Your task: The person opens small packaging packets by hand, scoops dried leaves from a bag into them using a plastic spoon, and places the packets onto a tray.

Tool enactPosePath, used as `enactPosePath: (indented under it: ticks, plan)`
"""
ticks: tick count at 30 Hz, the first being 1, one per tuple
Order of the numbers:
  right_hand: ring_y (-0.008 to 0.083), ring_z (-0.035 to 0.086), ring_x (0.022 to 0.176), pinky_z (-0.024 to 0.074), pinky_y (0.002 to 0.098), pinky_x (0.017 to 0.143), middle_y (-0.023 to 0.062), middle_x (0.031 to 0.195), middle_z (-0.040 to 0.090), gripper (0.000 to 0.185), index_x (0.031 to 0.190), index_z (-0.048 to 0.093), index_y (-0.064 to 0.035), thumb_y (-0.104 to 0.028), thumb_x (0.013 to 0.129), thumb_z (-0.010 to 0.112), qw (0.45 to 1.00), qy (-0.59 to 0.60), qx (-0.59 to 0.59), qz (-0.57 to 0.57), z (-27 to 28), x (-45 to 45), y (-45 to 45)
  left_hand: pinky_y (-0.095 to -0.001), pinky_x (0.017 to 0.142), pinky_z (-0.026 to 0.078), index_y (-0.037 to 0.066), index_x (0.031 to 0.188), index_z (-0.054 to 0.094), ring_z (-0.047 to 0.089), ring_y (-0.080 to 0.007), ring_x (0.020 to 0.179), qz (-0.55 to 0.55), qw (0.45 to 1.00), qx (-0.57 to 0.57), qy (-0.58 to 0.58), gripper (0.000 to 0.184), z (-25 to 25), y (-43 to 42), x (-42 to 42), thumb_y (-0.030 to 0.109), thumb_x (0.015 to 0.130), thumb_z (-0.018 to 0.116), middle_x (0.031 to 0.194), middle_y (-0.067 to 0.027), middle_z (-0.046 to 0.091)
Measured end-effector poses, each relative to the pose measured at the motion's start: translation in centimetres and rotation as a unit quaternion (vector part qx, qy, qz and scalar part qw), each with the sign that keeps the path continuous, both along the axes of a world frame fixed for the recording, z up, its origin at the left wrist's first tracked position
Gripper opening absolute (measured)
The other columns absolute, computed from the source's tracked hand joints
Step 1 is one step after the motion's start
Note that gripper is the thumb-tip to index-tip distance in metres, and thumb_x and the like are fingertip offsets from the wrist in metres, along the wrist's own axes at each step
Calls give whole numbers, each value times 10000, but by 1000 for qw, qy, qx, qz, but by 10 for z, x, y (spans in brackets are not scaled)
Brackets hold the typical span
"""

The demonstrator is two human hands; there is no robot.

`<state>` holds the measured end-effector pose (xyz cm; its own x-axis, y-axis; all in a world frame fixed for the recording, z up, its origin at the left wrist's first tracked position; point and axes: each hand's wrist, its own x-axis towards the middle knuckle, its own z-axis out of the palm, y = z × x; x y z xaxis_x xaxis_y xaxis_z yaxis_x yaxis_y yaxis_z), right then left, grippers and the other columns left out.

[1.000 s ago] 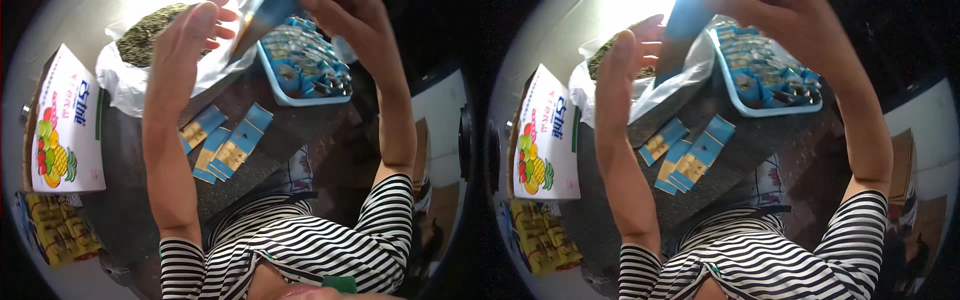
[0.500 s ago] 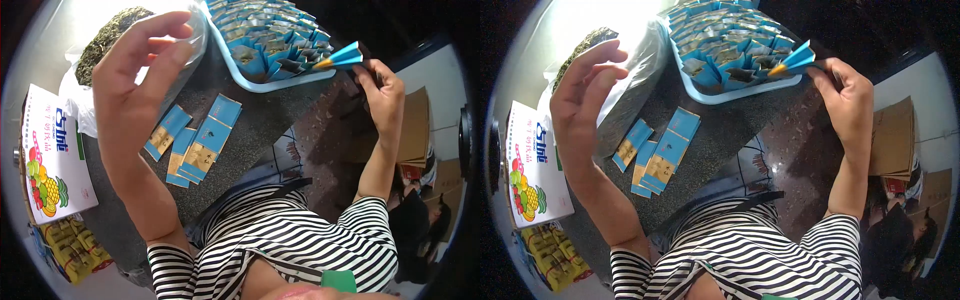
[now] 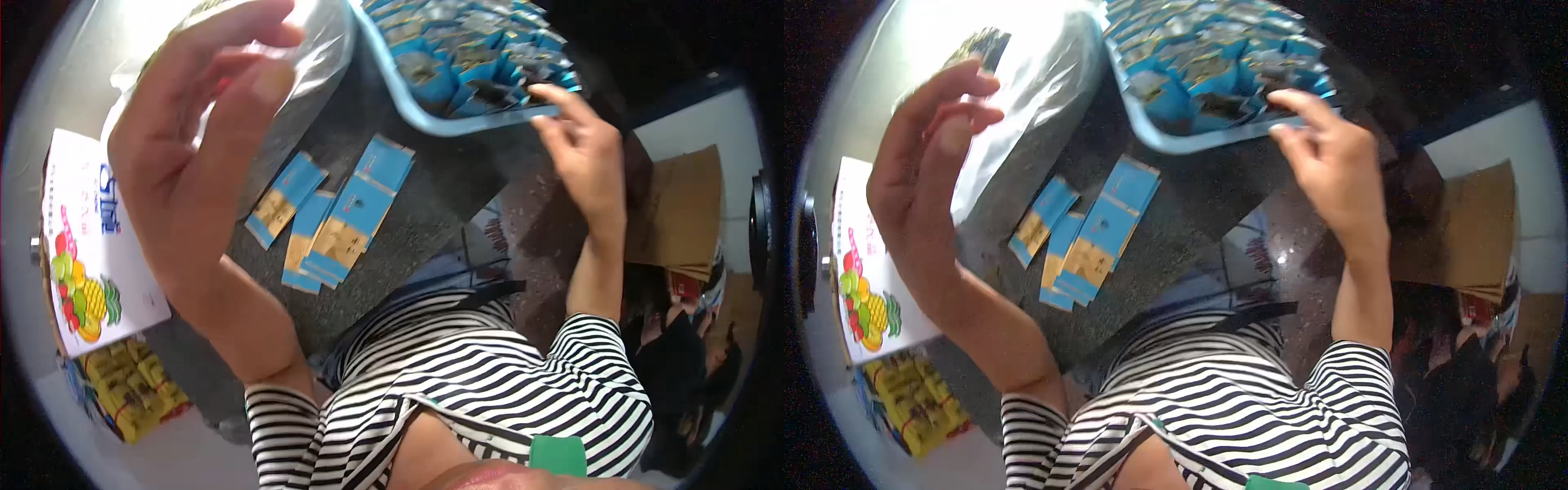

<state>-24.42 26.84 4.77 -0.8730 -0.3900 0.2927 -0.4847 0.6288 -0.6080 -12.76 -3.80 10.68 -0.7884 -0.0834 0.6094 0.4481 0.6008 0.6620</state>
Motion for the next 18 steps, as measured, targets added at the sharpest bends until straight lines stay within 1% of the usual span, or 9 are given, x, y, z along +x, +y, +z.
enactPosePath:
  ticks: [3,4,5,7,9,11,13,15,18]
  plan:
    - [-3,355,594,261,185,518,-91,736,551,217,1124,690,-39,-59,911,652,974,-72,-210,43,-4,21,-1,-278,877,510,-47,1117,665,673,-171,896,17,999,46,3,263,-4,9,-2,133,932,620,1022,-121,700]
    - [-3,355,594,261,185,518,-91,736,551,217,1124,690,-39,-59,911,652,971,-85,-218,53,-10,31,-6,-254,804,511,-32,1038,685,668,-143,858,47,996,79,15,202,-7,20,-3,112,899,655,973,-115,709]
    - [-8,351,601,259,180,524,-96,739,544,192,1102,693,-34,-61,920,639,954,-170,-237,73,-16,41,-12,-264,792,473,-12,1098,679,607,-117,830,61,984,159,-60,336,20,52,8,199,839,713,968,-68,676]
    - [-17,350,592,251,180,519,-94,719,487,180,1087,691,-43,-125,962,591,923,-302,-208,114,-32,49,-24,-242,745,495,19,1138,690,634,-102,817,111,984,49,-130,325,22,41,-11,50,816,725,960,-60,699]
    - [-7,367,609,269,182,529,-84,724,483,192,1104,673,-27,-127,966,584,894,-372,-200,150,-53,54,-36,-220,723,477,-15,1090,691,604,-88,790,49,996,11,-73,303,-10,34,-13,32,796,742,911,-50,681]
    - [4,378,617,282,188,531,-81,717,465,213,1122,650,-7,-141,970,584,842,-441,-250,185,-76,56,-44,-260,717,505,-6,1005,691,659,-128,820,35,978,-167,-118,182,-31,33,-8,103,860,696,905,-98,700]
    - [6,374,616,288,190,530,-85,708,447,244,1150,621,8,-158,974,586,826,-468,-244,196,-81,55,-50,-325,625,499,33,1010,682,631,-204,709,60,958,-242,-139,284,-50,38,3,184,789,777,797,-71,618]
    - [14,358,593,304,191,535,-75,688,434,241,1155,613,3,-163,986,566,794,-511,-278,179,-86,54,-55,-380,688,494,40,1070,657,628,-263,816,105,920,-309,-219,458,-68,43,27,292,725,823,918,-95,614]
    - [26,346,567,331,202,542,-59,667,422,254,1162,605,-1,-188,1005,536,747,-547,-335,177,-89,46,-54,-421,785,465,37,1141,626,597,-313,973,191,893,-312,-263,616,-95,57,54,361,666,846,1066,-126,598]
